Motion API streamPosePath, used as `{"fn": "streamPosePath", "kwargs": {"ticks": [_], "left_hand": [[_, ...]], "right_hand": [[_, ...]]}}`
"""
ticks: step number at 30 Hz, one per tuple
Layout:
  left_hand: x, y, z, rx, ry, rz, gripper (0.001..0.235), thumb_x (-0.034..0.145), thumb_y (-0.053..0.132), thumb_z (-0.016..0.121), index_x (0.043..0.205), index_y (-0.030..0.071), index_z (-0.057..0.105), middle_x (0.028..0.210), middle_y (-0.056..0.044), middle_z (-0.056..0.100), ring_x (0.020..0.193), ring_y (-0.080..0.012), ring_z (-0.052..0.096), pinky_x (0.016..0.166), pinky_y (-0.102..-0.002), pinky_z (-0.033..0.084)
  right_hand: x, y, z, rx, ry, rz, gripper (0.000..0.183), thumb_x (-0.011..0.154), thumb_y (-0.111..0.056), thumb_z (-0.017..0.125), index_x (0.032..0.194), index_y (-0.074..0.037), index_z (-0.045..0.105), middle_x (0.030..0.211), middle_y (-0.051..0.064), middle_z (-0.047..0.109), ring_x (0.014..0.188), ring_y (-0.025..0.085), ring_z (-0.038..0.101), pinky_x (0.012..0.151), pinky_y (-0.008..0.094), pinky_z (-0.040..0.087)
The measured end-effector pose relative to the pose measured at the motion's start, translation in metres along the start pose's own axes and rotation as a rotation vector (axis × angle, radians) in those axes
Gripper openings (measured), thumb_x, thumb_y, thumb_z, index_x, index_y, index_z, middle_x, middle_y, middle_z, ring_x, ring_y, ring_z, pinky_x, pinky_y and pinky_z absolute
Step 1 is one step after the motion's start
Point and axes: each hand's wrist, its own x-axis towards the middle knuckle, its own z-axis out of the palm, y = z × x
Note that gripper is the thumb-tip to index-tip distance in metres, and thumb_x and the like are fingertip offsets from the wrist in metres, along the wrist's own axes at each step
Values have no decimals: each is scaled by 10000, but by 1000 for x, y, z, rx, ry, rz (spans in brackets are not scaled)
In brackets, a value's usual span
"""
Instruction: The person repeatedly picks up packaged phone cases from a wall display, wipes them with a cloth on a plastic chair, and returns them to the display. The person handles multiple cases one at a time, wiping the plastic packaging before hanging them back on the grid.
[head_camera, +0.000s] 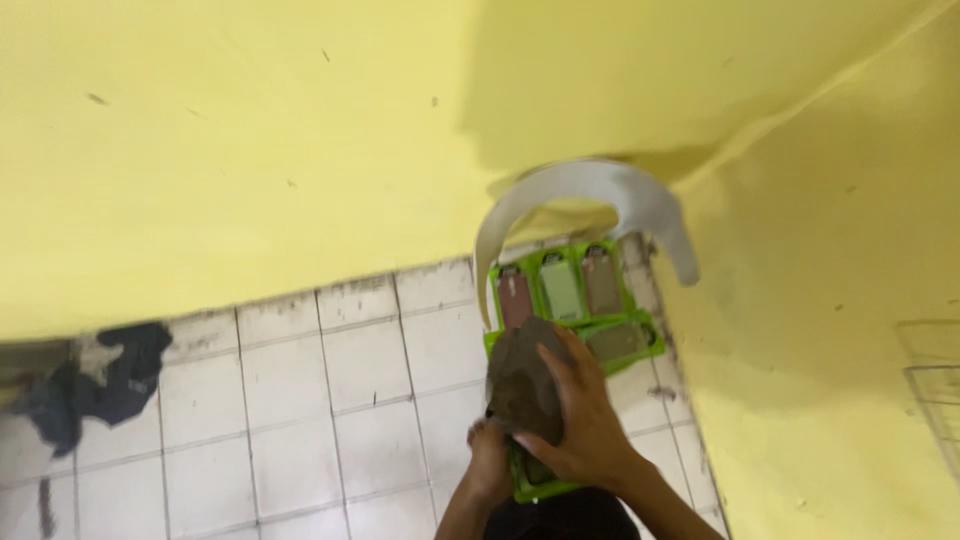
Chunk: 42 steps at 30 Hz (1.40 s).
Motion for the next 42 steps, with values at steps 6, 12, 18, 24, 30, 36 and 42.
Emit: {"fn": "streamPosePath", "kwargs": {"ticks": [6,12,18,24,30,36,42], "left_hand": [[-26,65,83,-56,-26,-69,631,1035,461,299,1516,70,418,1460,-178,570,1302,-328,587,1098,-466,473],[-51,136,122,-115,-87,192,771,1018,611,259,1516,47,426,1431,-190,561,1253,-339,570,1061,-458,470],[-65,164,120,82,14,388,710,1020,565,273,1495,60,427,1431,-177,578,1287,-339,594,1069,-485,501],[-58,110,130,661,34,294,684,1056,536,148,1570,126,337,1486,-157,514,1349,-263,554,1125,-430,467],[-67,142,132,-18,45,493,695,1057,489,267,1536,0,386,1487,-233,534,1305,-337,577,1079,-457,482],[-83,179,118,210,368,623,531,1044,317,404,1534,142,302,1311,-188,585,1189,-299,604,956,-425,546],[-54,118,148,944,81,858,686,941,172,563,1575,100,311,1480,-158,365,1320,-313,509,958,-437,632]], "right_hand": [[60,-85,-15,-423,5,-178,728,959,-416,548,1549,-18,400,1685,172,251,1556,467,119,1219,598,118],[3,-86,13,-405,-84,-373,656,961,-320,531,1539,-28,426,1651,160,317,1538,444,157,1211,584,126],[15,-26,-24,128,139,419,534,1039,-353,434,1482,-59,487,1402,173,618,1269,316,601,1106,415,437],[51,-102,-53,44,433,-373,513,1115,-283,399,1543,-1,397,1591,208,447,1501,387,415,1252,479,302],[26,-130,5,-398,10,-382,529,1008,-286,499,1495,-79,498,1646,169,341,1519,468,209,1199,572,207],[-7,-24,7,209,15,534,643,1034,-497,385,1506,-71,480,1376,182,649,1249,314,632,1098,395,452],[0,-55,7,410,154,393,673,1037,-516,349,1510,-46,438,1479,168,566,1361,310,534,1140,385,381]]}}
